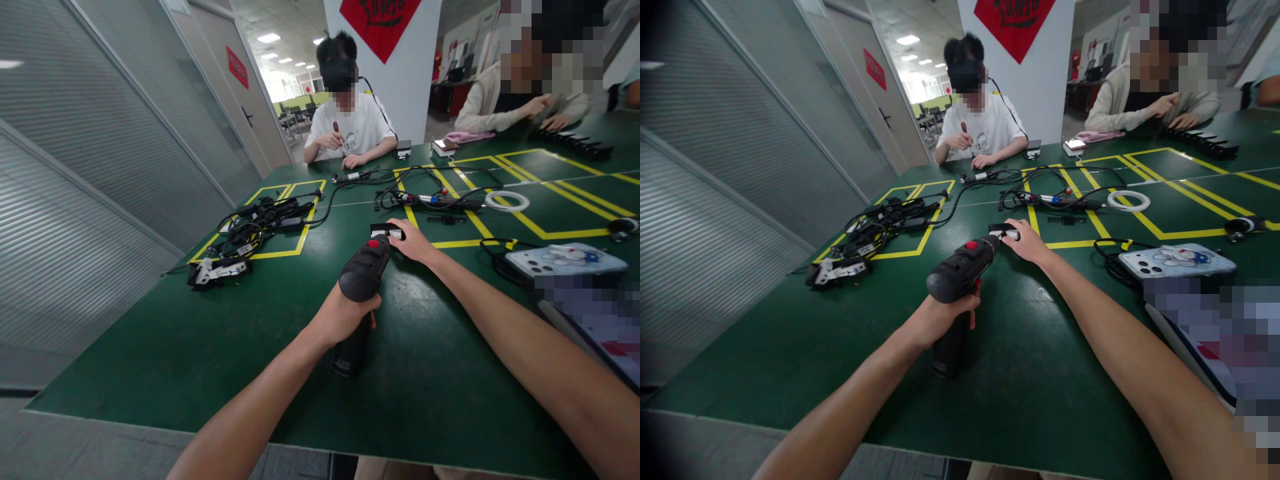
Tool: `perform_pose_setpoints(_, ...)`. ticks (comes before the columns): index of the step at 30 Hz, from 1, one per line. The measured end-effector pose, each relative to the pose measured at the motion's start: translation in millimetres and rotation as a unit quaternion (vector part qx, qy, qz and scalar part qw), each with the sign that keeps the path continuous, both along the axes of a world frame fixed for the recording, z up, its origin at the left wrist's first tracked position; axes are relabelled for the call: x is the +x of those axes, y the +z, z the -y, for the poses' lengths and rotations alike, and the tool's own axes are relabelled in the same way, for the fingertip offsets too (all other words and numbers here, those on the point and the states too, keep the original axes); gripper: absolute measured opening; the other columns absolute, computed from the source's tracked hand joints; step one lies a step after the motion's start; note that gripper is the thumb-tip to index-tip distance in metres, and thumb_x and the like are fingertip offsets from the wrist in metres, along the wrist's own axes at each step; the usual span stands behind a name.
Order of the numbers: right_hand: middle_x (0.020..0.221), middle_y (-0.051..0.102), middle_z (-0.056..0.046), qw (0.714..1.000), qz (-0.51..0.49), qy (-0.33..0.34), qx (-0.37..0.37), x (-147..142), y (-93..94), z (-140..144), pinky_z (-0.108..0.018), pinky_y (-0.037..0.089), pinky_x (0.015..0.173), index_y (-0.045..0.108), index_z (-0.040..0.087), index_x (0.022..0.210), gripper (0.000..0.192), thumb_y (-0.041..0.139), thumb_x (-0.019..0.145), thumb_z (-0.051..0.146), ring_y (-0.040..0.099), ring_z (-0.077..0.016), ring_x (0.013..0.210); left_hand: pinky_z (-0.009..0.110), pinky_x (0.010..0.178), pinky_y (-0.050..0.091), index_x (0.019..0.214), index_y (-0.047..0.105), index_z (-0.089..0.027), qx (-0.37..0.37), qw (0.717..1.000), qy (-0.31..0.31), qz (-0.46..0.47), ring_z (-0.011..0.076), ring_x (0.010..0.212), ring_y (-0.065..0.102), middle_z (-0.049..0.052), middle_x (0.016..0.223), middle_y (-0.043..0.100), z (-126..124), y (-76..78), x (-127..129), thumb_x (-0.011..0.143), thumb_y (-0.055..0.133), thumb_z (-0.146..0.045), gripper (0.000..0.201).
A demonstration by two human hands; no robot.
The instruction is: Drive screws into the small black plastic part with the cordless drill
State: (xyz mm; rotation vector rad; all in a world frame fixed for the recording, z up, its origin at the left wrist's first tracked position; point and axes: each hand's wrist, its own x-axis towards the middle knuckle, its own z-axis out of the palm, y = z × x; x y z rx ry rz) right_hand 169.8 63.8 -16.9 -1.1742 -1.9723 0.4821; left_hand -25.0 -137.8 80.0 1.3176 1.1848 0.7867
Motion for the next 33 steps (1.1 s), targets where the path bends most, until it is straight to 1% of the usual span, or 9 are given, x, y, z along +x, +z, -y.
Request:
perform_pose_setpoints(10,0.115,0.057,-0.008,1.0,-0.004,-0.002,-0.01,0.6,-0.6,-0.4,-0.041,0.048,0.096,0.06,0.025,0.124,0.045,0.063,0.08,0.032,0.06,-0.0245,0.102,0.028,0.053,0.046,0.086,0.054,-0.015,0.003,1.0,-0.004,0.008,0.0131,0.05,0.057,-0.001,0.062,0.055,-0.3,-3.3,-2.4,0.075,0.058,-0.019,0.013)
perform_pose_setpoints(17,0.113,0.058,-0.007,1.0,-0.002,0.005,-0.006,1.4,-2.8,-2.2,-0.042,0.048,0.096,0.059,0.025,0.124,0.045,0.063,0.081,0.032,0.061,-0.0246,0.101,0.027,0.05,0.045,0.085,0.052,-0.016,-0.001,1.0,-0.003,0.008,0.012,0.048,0.056,-0.003,0.066,0.053,-2.0,0.5,-0.3,0.072,0.06,-0.019,0.015)
perform_pose_setpoints(25,0.117,0.058,-0.008,1.0,-0.003,0.011,-0.002,2.6,-4.6,-3.5,-0.043,0.046,0.1,0.059,0.026,0.124,0.044,0.064,0.081,0.032,0.06,-0.0262,0.107,0.026,0.051,0.044,0.084,0.052,-0.015,0.005,1.0,-0.008,0.007,0.0112,0.048,0.057,-0.002,0.068,0.054,-1.9,-1.8,-1.8,0.074,0.058,-0.018,0.013)
perform_pose_setpoints(33,0.12,0.058,-0.008,1.0,-0.004,0.011,-0.005,3.1,-5.8,-5.1,-0.042,0.046,0.1,0.059,0.026,0.125,0.045,0.064,0.081,0.033,0.06,-0.0257,0.108,0.026,0.05,0.045,0.085,0.052,-0.015,-0.001,1.0,-0.005,0.016,0.0115,0.048,0.057,-0.002,0.066,0.053,-1.3,0.0,-0.9,0.073,0.059,-0.018,0.013)
